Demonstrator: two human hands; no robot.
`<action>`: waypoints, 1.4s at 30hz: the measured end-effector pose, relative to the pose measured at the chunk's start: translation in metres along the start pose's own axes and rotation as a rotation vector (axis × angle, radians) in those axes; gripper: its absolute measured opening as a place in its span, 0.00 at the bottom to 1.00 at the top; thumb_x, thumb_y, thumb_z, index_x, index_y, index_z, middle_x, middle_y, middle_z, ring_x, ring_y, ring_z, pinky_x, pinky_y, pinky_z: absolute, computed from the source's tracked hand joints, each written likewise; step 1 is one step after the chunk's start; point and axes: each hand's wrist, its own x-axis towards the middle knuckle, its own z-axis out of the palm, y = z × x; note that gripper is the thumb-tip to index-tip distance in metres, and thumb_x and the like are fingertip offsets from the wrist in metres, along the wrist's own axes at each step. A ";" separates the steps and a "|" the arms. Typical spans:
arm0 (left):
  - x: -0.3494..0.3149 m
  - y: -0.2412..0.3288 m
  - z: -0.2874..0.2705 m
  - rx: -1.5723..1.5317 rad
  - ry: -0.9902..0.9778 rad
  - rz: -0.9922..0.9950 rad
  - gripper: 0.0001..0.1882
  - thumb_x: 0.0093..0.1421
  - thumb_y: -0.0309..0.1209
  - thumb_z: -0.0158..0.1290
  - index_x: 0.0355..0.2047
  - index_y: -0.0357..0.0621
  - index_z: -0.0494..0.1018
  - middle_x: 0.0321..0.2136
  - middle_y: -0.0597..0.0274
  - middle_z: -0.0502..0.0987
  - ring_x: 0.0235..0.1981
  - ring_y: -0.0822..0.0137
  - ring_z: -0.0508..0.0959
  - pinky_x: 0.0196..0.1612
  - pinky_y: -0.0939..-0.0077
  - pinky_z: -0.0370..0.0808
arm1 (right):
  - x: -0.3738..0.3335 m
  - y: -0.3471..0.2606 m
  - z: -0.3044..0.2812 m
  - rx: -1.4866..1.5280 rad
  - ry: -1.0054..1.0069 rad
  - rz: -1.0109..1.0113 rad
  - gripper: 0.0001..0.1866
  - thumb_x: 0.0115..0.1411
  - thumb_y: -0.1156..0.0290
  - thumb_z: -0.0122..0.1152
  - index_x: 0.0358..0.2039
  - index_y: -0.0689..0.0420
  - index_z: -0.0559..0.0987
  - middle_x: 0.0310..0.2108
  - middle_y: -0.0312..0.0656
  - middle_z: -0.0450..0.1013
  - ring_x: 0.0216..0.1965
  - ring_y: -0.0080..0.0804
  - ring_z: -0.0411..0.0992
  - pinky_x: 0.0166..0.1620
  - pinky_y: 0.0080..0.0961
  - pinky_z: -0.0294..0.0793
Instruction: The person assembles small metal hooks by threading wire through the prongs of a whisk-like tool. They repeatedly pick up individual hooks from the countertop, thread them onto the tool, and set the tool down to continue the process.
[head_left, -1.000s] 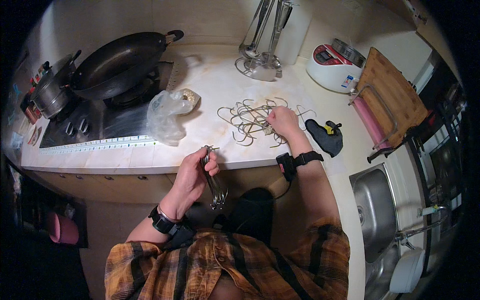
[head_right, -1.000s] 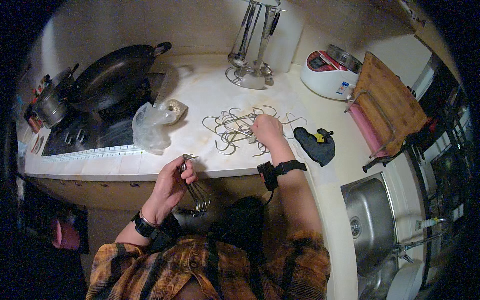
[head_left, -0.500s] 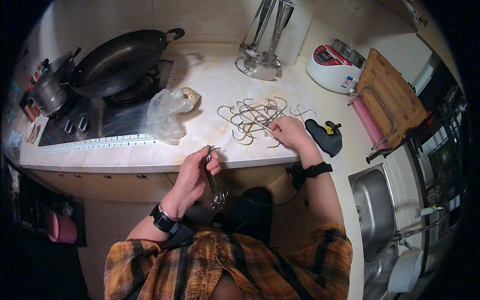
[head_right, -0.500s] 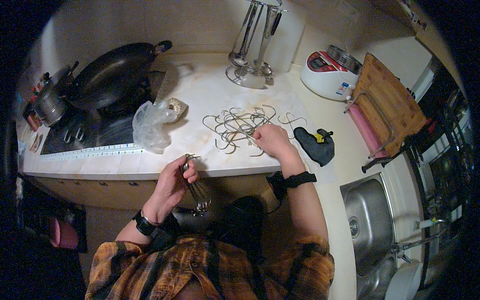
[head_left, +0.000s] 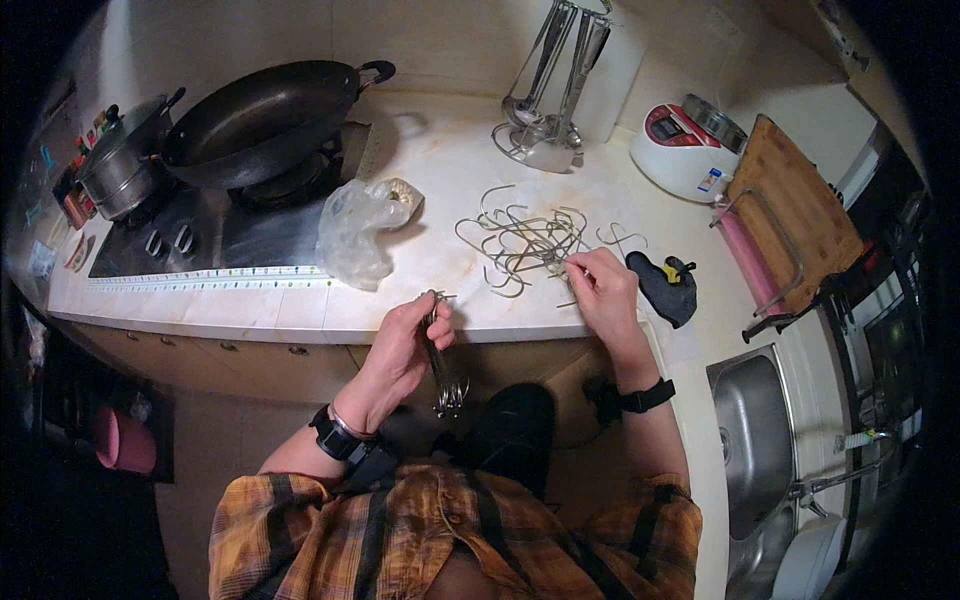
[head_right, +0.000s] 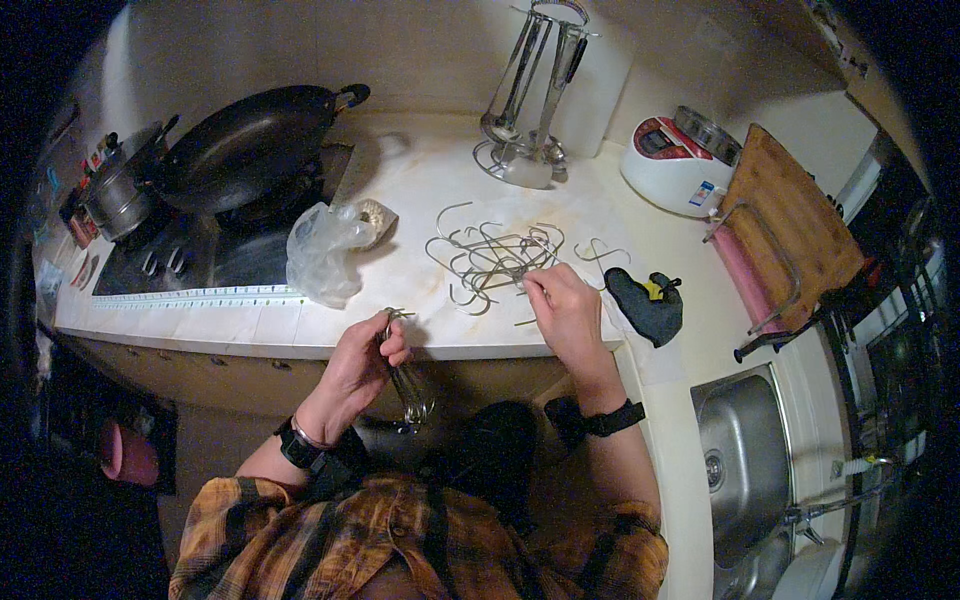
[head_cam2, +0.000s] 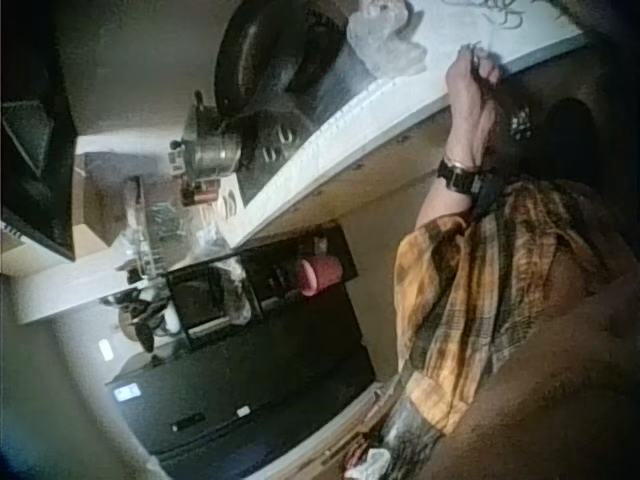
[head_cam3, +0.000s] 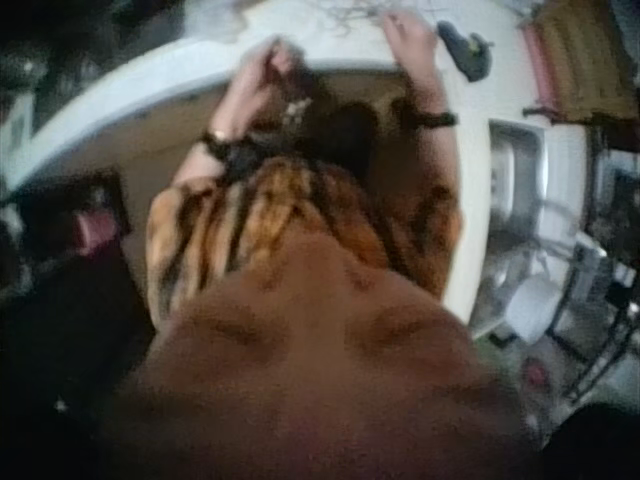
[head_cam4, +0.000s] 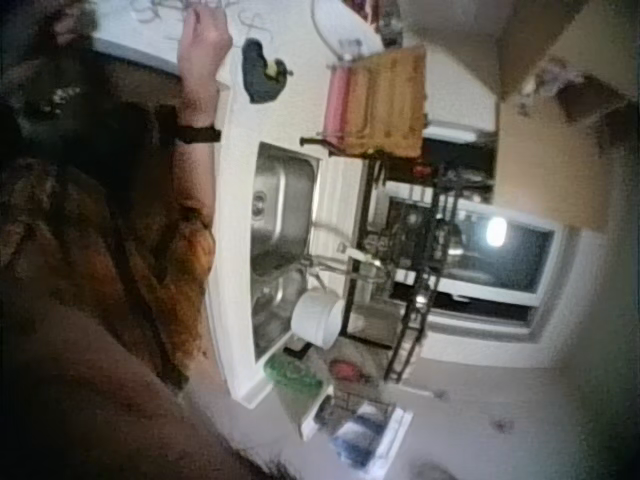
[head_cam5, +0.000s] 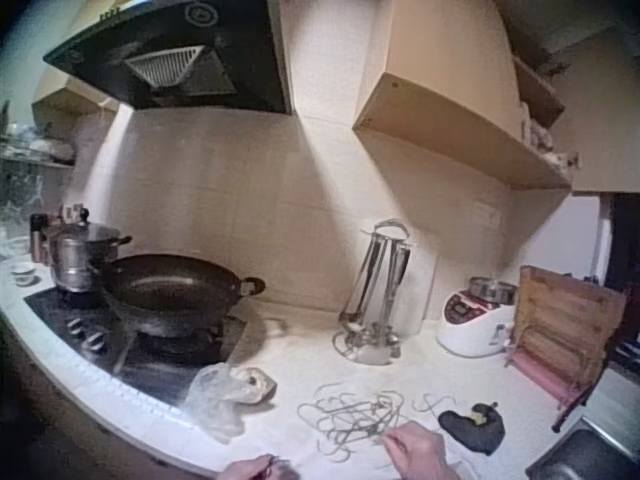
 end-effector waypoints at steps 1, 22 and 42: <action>0.000 0.000 0.000 0.005 -0.001 0.008 0.16 0.68 0.37 0.41 0.30 0.37 0.69 0.17 0.68 0.63 0.21 0.73 0.62 0.29 0.79 0.63 | -0.001 -0.004 -0.001 -0.011 0.018 -0.052 0.05 0.50 0.79 0.64 0.30 0.60 0.79 0.27 0.44 0.74 0.24 0.39 0.74 0.27 0.28 0.73; 0.002 0.000 -0.004 -0.074 -0.024 0.028 0.16 0.69 0.38 0.42 0.29 0.40 0.68 0.17 0.68 0.63 0.22 0.71 0.64 0.29 0.78 0.65 | -0.029 -0.053 0.015 0.562 0.037 0.360 0.04 0.55 0.78 0.63 0.30 0.65 0.80 0.17 0.33 0.73 0.19 0.10 0.65 0.22 0.12 0.65; 0.006 -0.005 -0.007 -0.085 -0.027 0.047 0.15 0.68 0.37 0.42 0.30 0.40 0.69 0.19 0.65 0.67 0.24 0.68 0.68 0.33 0.75 0.69 | -0.027 -0.077 0.030 0.291 -0.003 0.113 0.03 0.53 0.78 0.64 0.29 0.61 0.78 0.13 0.31 0.67 0.14 0.16 0.64 0.18 0.15 0.60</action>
